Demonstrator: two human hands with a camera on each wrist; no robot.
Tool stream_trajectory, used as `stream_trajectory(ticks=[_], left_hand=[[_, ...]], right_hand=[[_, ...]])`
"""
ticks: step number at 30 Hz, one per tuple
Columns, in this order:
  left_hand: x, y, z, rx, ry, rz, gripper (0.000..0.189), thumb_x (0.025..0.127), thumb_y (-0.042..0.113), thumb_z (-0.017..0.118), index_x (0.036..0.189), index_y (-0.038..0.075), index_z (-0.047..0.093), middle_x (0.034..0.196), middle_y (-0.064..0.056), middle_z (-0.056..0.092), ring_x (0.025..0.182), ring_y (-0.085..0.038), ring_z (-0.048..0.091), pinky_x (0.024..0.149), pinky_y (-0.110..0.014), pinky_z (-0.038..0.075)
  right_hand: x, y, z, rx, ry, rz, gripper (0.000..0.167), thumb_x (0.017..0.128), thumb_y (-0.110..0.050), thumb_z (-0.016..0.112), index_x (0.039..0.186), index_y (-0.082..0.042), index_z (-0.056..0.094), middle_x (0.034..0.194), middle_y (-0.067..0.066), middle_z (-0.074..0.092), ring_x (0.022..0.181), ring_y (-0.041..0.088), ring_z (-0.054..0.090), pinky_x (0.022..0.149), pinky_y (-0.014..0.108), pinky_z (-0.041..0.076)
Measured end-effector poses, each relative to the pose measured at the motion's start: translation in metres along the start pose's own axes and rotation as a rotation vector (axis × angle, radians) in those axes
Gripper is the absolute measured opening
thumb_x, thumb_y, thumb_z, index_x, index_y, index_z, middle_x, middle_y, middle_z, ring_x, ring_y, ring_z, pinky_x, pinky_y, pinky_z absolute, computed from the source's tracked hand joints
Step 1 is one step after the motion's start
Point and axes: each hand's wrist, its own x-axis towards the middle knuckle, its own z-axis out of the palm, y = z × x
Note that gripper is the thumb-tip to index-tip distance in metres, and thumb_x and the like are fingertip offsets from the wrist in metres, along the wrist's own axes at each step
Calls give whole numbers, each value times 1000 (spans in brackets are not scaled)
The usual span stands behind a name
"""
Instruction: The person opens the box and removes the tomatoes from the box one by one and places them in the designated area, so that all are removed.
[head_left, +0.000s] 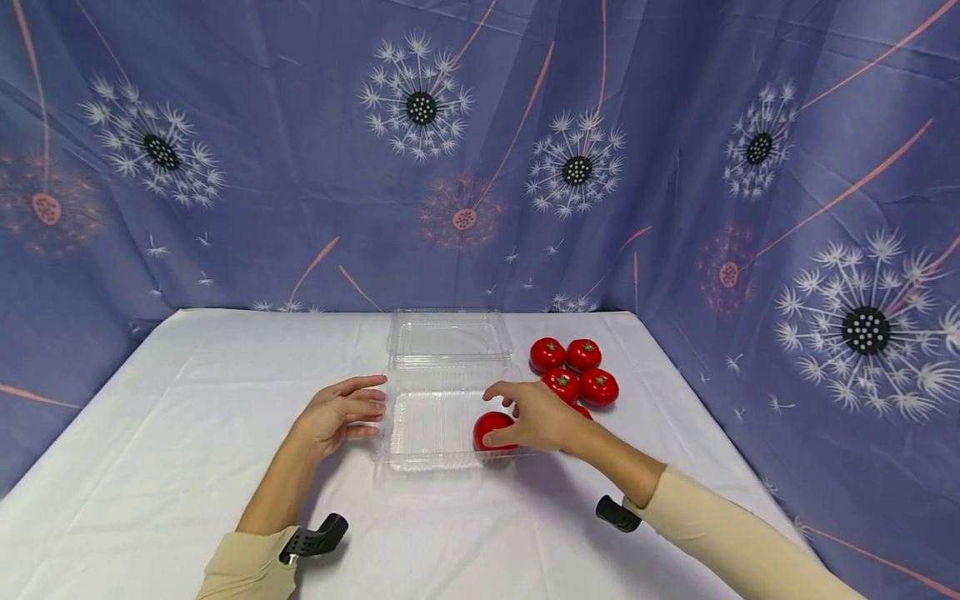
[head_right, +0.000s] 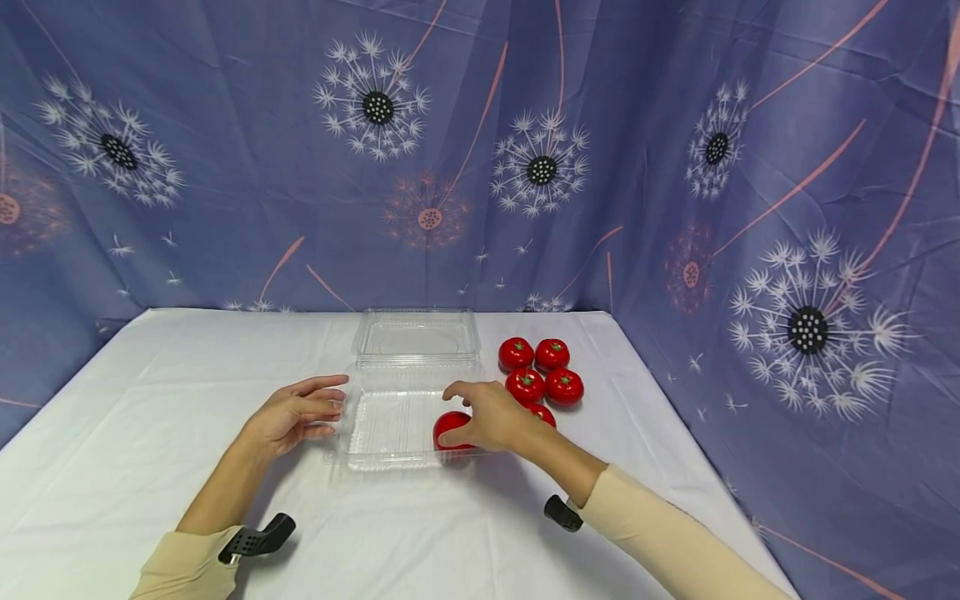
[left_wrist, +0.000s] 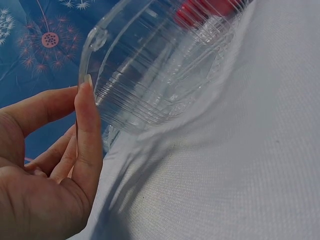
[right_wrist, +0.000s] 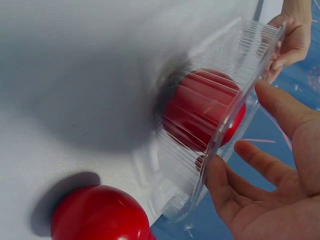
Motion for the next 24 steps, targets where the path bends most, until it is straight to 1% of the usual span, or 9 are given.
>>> stream_trajectory(ticks=[6,11,19,24], left_hand=[[2,-1,0,-2,-6,10,61,88,-6,66,147,-4,46,109,-3,67,80,-13,69,65,-25,61],[2,-2,-1,4,-8,12,62,89,-5,65,148,-4,45,110,-3,67,80,-13,69,65,-25,61],[1,-2,-1,0,-1,11,59,88,-5,66,145,-3,49,109,-3,68,80,-13,69,66,-26,61],[0,-2,-1,3,-3,13,60,88,-5,66,145,-2,49,110,-4,67,80,-13,68,66,-26,61]], right_hand=[[1,0,4,-50,-11,-19,58,80,-35,85,131,-16,65,116,9,70,94,21,63,79,35,57],[2,0,7,-56,-13,-15,60,80,-36,85,132,-15,65,116,10,70,97,23,64,82,38,59],[5,1,13,-60,4,-16,60,79,-36,87,130,-14,65,113,9,71,96,21,64,79,36,60],[7,0,16,-48,7,-23,59,79,-34,88,130,-14,65,113,11,71,100,24,65,83,38,60]])
